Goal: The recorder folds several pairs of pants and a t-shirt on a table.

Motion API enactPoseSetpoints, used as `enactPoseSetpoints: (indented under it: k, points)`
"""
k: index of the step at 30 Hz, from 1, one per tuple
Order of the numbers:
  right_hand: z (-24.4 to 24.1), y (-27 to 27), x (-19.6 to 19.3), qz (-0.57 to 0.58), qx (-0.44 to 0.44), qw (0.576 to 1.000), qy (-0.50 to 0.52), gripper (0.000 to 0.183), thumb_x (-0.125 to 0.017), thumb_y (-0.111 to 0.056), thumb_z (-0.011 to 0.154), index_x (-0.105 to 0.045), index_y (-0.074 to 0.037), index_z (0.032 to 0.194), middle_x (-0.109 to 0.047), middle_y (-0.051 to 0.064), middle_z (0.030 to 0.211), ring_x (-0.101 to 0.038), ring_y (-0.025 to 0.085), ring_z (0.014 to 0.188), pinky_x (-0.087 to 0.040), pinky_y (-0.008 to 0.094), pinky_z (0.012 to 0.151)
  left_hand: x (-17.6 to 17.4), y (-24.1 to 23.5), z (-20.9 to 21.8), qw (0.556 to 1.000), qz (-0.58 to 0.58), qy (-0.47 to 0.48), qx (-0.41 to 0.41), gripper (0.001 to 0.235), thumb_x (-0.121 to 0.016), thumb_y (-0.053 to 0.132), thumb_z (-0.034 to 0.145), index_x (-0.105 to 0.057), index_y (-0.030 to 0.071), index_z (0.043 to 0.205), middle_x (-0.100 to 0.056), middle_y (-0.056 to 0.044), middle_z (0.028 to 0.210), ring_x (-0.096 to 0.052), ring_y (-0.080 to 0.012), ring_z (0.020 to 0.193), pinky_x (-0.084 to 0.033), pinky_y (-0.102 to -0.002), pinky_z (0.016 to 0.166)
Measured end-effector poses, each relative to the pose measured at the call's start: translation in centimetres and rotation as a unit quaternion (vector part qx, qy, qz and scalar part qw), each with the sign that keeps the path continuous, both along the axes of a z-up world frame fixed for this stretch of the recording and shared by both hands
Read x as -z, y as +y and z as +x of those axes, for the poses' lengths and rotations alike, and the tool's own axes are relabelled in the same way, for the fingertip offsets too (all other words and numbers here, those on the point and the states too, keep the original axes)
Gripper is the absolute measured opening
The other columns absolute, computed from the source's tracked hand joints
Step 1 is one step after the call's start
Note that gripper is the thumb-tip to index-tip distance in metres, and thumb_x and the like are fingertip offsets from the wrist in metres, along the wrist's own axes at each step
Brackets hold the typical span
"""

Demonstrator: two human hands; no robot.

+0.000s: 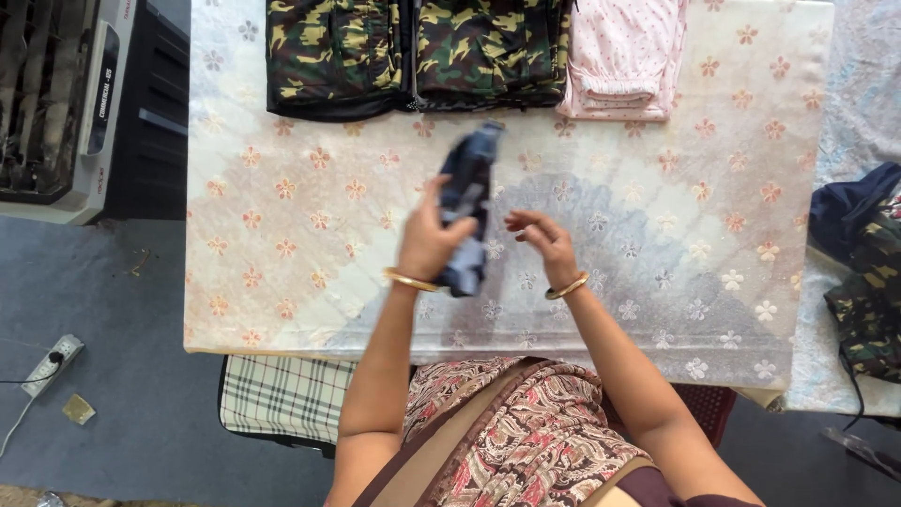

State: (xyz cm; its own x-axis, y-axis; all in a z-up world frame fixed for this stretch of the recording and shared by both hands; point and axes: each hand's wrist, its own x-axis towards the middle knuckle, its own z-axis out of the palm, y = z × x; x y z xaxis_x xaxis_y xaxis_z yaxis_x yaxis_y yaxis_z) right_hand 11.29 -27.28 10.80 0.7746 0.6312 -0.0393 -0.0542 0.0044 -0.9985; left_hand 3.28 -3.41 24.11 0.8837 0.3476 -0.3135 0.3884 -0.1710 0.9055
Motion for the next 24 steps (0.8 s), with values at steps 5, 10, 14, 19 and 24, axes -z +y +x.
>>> enactPoseSetpoints:
  k: [5,10,14,19,24]
  points:
    - [2.4,-4.8,9.3,0.082,0.134,0.946,0.284,0.052,-0.058,-0.046,0.101,-0.063,-0.006,0.134,-0.073,0.009,0.121,-0.069,0.023,0.108,-0.057,0.038,0.093,10.9,-11.3,1.7,0.963,0.194,0.076,0.169,0.096,-0.062,0.065,0.086,-0.026,0.014,0.159,-0.072,-0.021,0.097,-0.069,-0.0350,0.081,-0.056,-0.046,0.069]
    - [2.5,-7.7,11.6,0.010,0.275,0.887,0.371,0.054,-0.059,-0.050,0.101,-0.064,-0.002,0.127,-0.072,0.009,0.117,-0.069,0.024,0.102,-0.057,0.041,0.089,17.4,-15.3,-1.5,0.917,0.301,-0.019,0.261,0.104,-0.071,0.066,0.073,-0.031,0.013,0.153,-0.063,-0.016,0.115,-0.059,-0.0337,0.102,-0.050,-0.049,0.081]
    - [1.8,-8.5,12.2,-0.049,0.342,0.926,0.154,0.044,-0.072,-0.025,0.094,-0.059,-0.005,0.132,-0.069,0.004,0.117,-0.066,0.016,0.103,-0.053,0.034,0.092,17.6,-11.8,-1.5,0.941,0.244,-0.133,0.192,0.050,-0.070,0.040,0.084,-0.062,0.013,0.125,-0.064,-0.009,0.107,-0.058,-0.0306,0.101,-0.048,-0.045,0.086]
    - [0.8,-6.8,6.7,-0.308,0.420,0.829,-0.204,0.051,-0.078,-0.001,0.085,-0.062,-0.008,0.133,-0.062,0.011,0.121,-0.064,0.023,0.110,-0.055,0.037,0.092,16.8,-6.2,-0.4,0.953,0.232,-0.190,0.044,0.019,-0.065,0.021,0.097,-0.070,0.010,0.111,-0.065,-0.011,0.104,-0.057,-0.0328,0.103,-0.046,-0.044,0.095]
    - [-0.4,-4.5,6.7,-0.347,0.280,0.892,-0.072,0.091,-0.092,-0.019,0.075,-0.040,-0.008,0.148,-0.057,0.017,0.125,-0.061,0.030,0.102,-0.053,0.039,0.088,18.2,-5.6,-0.4,0.939,0.309,-0.146,0.039,0.041,-0.066,0.033,0.096,-0.064,0.015,0.132,-0.056,-0.010,0.137,-0.048,-0.0339,0.134,-0.036,-0.051,0.111]
